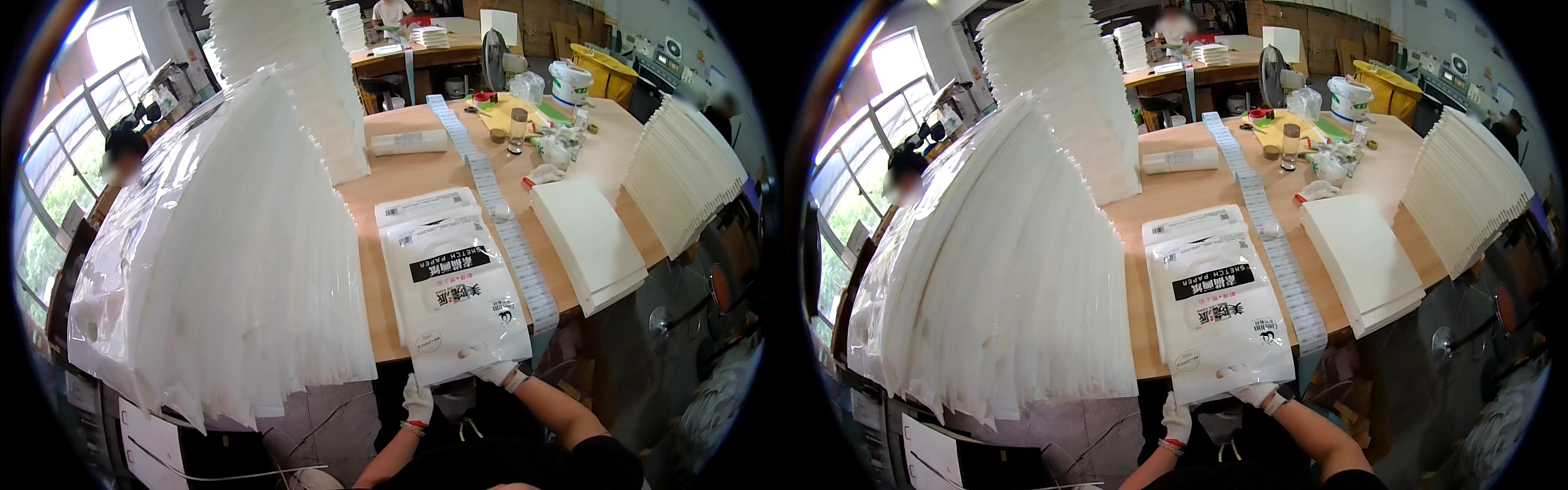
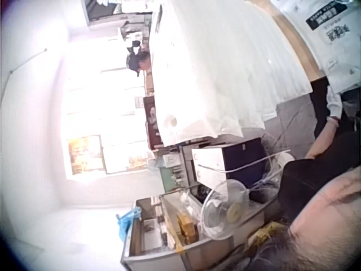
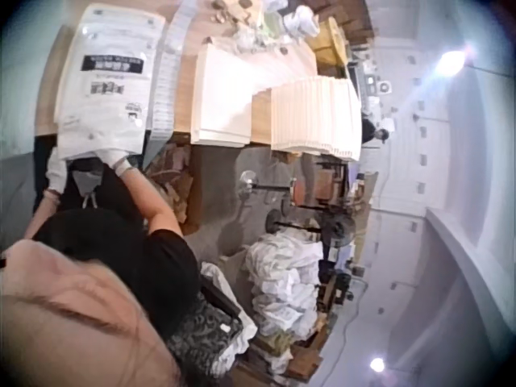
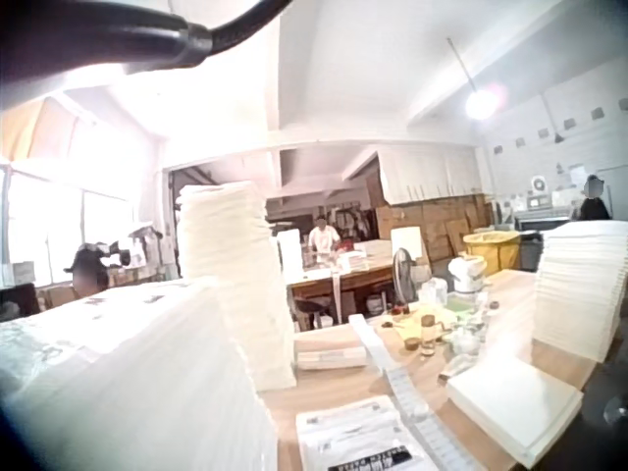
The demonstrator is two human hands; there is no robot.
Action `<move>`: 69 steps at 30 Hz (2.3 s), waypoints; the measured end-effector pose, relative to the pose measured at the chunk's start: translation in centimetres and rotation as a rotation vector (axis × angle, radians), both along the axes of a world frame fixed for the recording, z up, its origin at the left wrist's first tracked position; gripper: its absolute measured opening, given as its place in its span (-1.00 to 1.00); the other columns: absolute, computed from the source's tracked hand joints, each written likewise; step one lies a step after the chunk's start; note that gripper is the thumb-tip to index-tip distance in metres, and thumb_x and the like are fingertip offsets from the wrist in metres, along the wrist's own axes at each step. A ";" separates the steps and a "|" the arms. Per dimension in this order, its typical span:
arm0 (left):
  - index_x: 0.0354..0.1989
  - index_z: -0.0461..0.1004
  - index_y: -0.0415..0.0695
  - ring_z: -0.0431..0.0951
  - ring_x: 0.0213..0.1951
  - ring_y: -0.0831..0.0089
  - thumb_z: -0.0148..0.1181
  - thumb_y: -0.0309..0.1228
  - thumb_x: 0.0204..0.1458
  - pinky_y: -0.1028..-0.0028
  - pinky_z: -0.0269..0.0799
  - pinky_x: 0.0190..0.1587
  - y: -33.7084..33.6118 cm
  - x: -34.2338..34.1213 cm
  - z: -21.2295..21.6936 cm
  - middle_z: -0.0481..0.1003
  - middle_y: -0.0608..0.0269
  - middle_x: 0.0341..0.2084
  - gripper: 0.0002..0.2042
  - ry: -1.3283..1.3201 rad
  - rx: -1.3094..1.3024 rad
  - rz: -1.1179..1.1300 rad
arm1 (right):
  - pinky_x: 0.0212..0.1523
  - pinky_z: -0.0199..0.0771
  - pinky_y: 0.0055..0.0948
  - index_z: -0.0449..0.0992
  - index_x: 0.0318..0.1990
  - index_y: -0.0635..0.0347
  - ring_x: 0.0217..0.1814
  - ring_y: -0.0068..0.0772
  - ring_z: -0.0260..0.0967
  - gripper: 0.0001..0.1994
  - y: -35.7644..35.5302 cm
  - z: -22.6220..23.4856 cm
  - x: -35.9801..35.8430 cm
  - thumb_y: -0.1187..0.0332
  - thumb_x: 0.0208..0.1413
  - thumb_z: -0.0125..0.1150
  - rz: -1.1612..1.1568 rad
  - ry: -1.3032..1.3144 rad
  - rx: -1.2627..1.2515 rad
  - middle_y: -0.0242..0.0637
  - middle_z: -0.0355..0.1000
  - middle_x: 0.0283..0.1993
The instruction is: The person repeatedly picks up stacks of white paper from a table and places them into white plastic bags. They then seal the bags and set them aside on the table. The process is repeated continuously throughout the clip.
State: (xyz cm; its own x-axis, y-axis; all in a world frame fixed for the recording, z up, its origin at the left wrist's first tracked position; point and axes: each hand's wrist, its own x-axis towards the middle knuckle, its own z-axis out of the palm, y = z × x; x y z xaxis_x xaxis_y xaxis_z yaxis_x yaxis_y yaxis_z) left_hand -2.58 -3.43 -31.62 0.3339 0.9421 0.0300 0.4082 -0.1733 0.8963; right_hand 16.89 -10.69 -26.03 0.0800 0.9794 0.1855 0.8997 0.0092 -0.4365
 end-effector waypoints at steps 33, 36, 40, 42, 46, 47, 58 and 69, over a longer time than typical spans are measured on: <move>-0.20 0.38 -0.14 0.30 -0.68 0.54 0.00 -0.31 0.08 0.48 0.31 -0.53 -1.2 11.9 8.1 0.28 0.42 -0.73 -0.79 -0.205 -0.935 -0.700 | -0.43 0.26 -0.61 0.45 -0.34 0.24 -0.46 -0.64 0.28 -0.87 -11.5 0.3 16.6 0.46 -0.04 0.00 -0.814 0.756 0.032 -0.32 0.41 -0.51; -0.28 0.36 -0.04 0.10 -0.79 0.64 -0.03 -0.32 0.11 0.60 0.14 -0.69 -0.7 20.8 6.0 0.19 0.49 -0.73 -0.89 -0.281 -1.570 -0.509 | -0.41 0.27 -0.66 0.46 -0.25 0.30 -0.44 -0.69 0.31 -0.81 -10.6 2.8 16.2 0.52 -0.02 -0.04 -0.788 0.642 -0.045 -0.33 0.45 -0.47; -0.47 0.30 0.00 -0.03 -0.82 0.67 0.06 -0.31 0.06 0.56 -0.04 -0.77 -1.7 26.5 7.3 0.02 0.53 -0.81 -0.87 -0.104 -1.297 -0.616 | -0.36 0.34 -0.59 0.50 -0.23 0.27 -0.39 -0.57 0.39 -0.80 -11.7 2.7 17.2 0.48 -0.02 0.03 -0.784 0.694 0.034 -0.22 0.47 -0.42; -0.53 0.29 0.00 -0.01 -0.82 0.67 0.09 -0.32 0.02 0.56 -0.05 -0.77 -2.1 26.7 7.2 0.05 0.54 -0.81 -0.84 -0.120 -1.222 -0.643 | -0.31 0.36 -0.56 0.51 -0.27 0.28 -0.35 -0.52 0.41 -0.83 -12.0 3.2 17.3 0.48 -0.02 0.04 -0.787 0.579 -0.011 -0.20 0.48 -0.39; -0.46 0.44 -0.25 0.42 -0.55 0.32 0.05 -0.19 0.02 0.35 0.36 -0.43 -2.8 27.1 4.0 0.45 0.10 -0.56 -0.69 -0.061 -1.000 -0.689 | -0.10 0.36 -0.50 0.48 -0.43 0.35 -0.08 -0.38 0.37 -0.91 -12.3 4.9 15.8 0.60 -0.16 0.09 -0.686 0.367 0.202 -0.13 0.45 -0.21; -0.45 0.44 -0.25 0.43 -0.55 0.34 0.03 -0.20 0.03 0.35 0.37 -0.43 -2.6 27.1 2.3 0.44 0.11 -0.57 -0.70 -0.006 -0.577 -0.874 | -0.03 0.33 -0.47 0.47 -0.45 0.36 0.00 -0.31 0.33 -0.90 -11.7 5.4 15.0 0.63 -0.21 0.10 -0.592 0.172 0.401 -0.11 0.43 -0.18; -0.11 0.34 -0.24 0.45 -0.43 0.38 0.07 -0.37 -0.01 0.42 0.36 -0.35 -0.7 9.2 8.0 0.42 0.15 -0.48 -0.70 -0.150 -0.256 -0.688 | -0.39 0.30 -0.57 0.49 -0.33 0.23 -0.43 -0.56 0.32 -0.84 14.1 7.9 9.5 0.37 0.02 0.03 -0.367 0.755 0.061 -0.33 0.40 -0.53; -0.25 0.37 -0.23 0.38 -0.51 0.62 0.10 -0.46 0.00 0.59 0.35 -0.46 0.3 -11.9 3.7 0.40 0.31 -0.54 -0.84 0.017 -0.491 0.170 | -0.20 0.38 -0.28 0.52 -0.36 0.03 -0.23 -0.12 0.39 -0.83 31.3 1.2 5.7 0.26 -0.06 0.03 -0.443 0.415 -0.204 -0.16 0.45 -0.30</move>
